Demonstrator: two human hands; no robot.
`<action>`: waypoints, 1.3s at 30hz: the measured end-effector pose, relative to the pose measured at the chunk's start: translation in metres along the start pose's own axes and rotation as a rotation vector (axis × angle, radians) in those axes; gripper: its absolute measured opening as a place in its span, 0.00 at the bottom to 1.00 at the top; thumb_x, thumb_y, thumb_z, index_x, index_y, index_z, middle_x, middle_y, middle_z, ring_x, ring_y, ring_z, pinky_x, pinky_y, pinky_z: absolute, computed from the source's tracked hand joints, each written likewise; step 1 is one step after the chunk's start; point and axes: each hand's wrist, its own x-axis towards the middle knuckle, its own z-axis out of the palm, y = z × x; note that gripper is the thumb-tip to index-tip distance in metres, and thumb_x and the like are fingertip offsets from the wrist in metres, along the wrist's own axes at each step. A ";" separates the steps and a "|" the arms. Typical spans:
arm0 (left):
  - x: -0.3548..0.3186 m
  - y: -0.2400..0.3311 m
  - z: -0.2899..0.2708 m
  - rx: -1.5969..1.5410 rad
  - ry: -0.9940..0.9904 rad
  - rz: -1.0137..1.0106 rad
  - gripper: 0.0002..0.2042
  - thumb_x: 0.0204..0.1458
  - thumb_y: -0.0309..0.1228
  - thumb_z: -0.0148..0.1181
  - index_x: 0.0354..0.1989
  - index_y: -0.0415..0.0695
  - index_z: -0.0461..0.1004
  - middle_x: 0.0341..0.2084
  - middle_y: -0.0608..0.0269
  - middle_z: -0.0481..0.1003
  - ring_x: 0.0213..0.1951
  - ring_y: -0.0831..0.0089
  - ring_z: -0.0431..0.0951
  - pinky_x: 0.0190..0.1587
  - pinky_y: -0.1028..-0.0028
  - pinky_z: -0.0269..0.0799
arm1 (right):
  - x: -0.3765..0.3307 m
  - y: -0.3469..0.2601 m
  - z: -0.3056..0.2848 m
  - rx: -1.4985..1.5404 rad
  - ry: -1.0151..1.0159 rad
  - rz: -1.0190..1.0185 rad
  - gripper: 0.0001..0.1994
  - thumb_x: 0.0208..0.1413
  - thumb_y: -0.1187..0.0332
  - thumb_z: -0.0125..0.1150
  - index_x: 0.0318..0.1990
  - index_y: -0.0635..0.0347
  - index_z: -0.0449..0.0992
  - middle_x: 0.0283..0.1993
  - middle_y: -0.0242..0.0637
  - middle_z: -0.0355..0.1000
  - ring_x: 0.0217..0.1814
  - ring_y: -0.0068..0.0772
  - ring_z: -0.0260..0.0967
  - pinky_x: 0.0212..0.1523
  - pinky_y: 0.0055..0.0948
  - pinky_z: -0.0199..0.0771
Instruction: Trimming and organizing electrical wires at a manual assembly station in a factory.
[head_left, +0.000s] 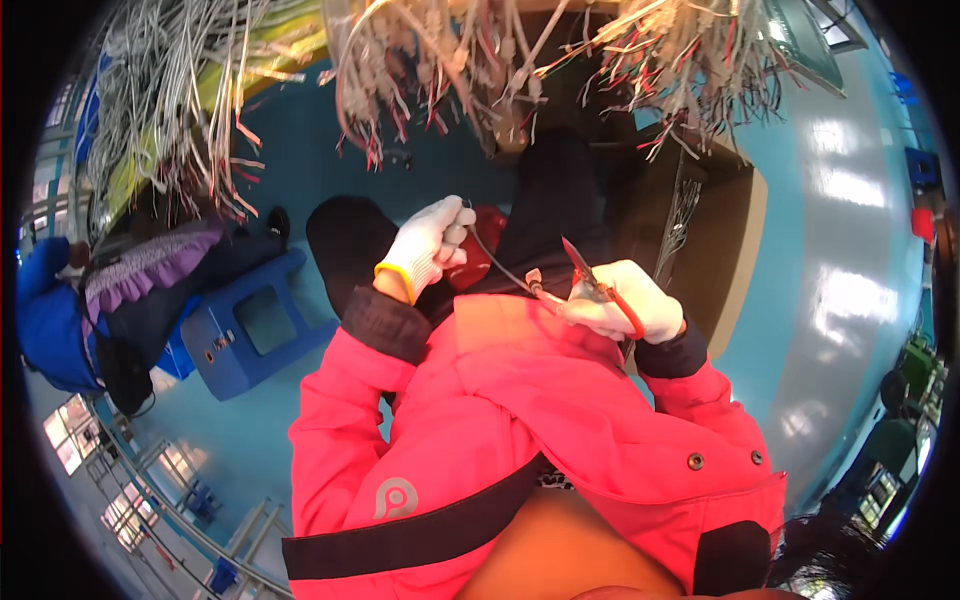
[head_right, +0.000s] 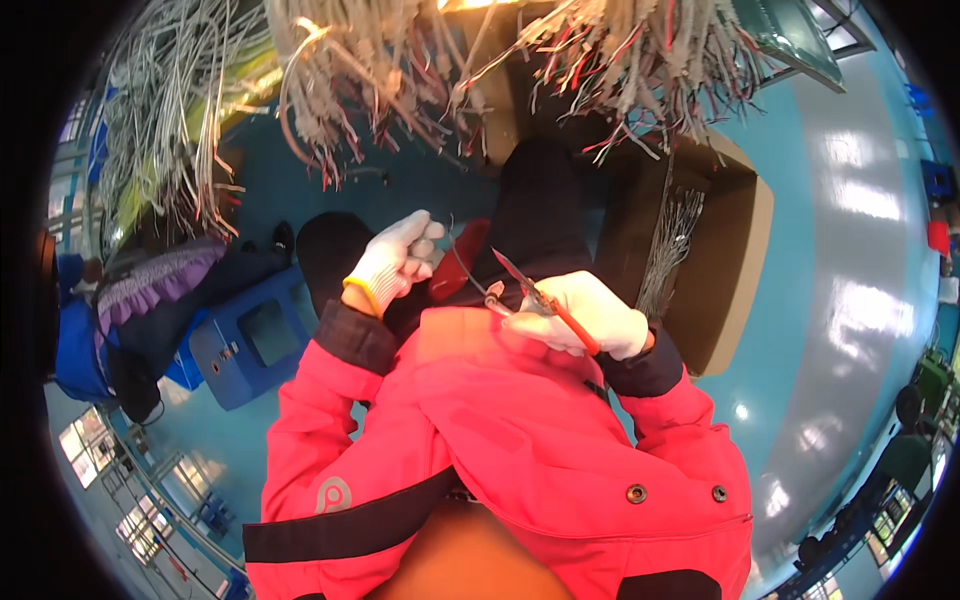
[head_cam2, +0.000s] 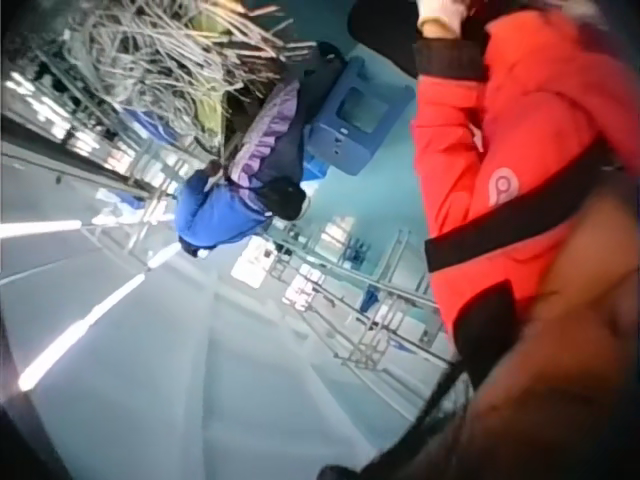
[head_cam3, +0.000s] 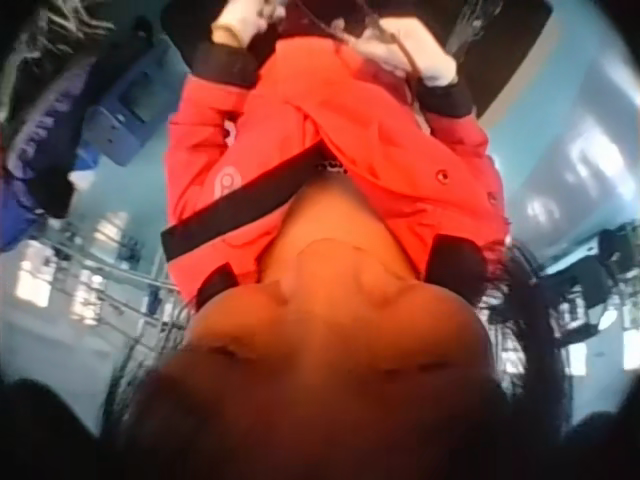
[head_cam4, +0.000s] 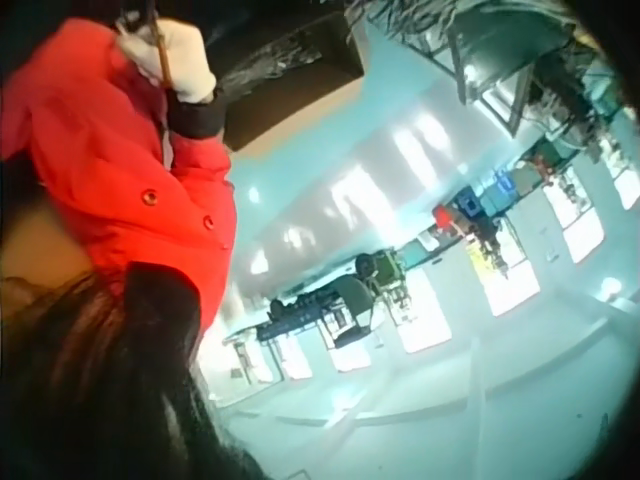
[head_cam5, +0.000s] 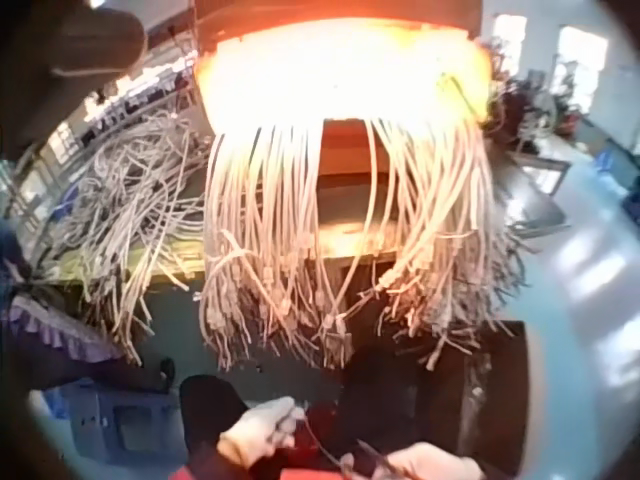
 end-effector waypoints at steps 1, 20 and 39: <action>0.009 0.007 0.010 -0.044 0.043 -0.031 0.15 0.55 0.42 0.52 0.30 0.40 0.70 0.13 0.73 0.61 0.12 0.82 0.55 0.15 0.81 0.52 | 0.000 0.001 -0.002 0.020 0.015 0.001 0.07 0.49 0.73 0.60 0.22 0.65 0.73 0.12 0.25 0.61 0.11 0.13 0.53 0.12 0.17 0.51; 0.199 0.043 0.097 0.118 -0.216 0.487 0.23 0.54 0.49 0.48 0.46 0.40 0.69 0.35 0.60 0.74 0.37 0.67 0.74 0.44 0.65 0.69 | 0.004 0.014 -0.029 0.344 0.064 -0.170 0.09 0.51 0.69 0.59 0.27 0.67 0.71 0.13 0.28 0.63 0.10 0.13 0.54 0.14 0.15 0.51; -0.052 0.037 -0.031 0.059 -0.612 0.121 0.17 0.57 0.36 0.49 0.44 0.33 0.71 0.26 0.57 0.76 0.27 0.76 0.72 0.31 0.78 0.66 | 0.082 -0.059 0.037 -0.221 0.392 -0.325 0.15 0.51 0.58 0.61 0.26 0.62 0.71 0.14 0.29 0.65 0.13 0.17 0.59 0.15 0.20 0.57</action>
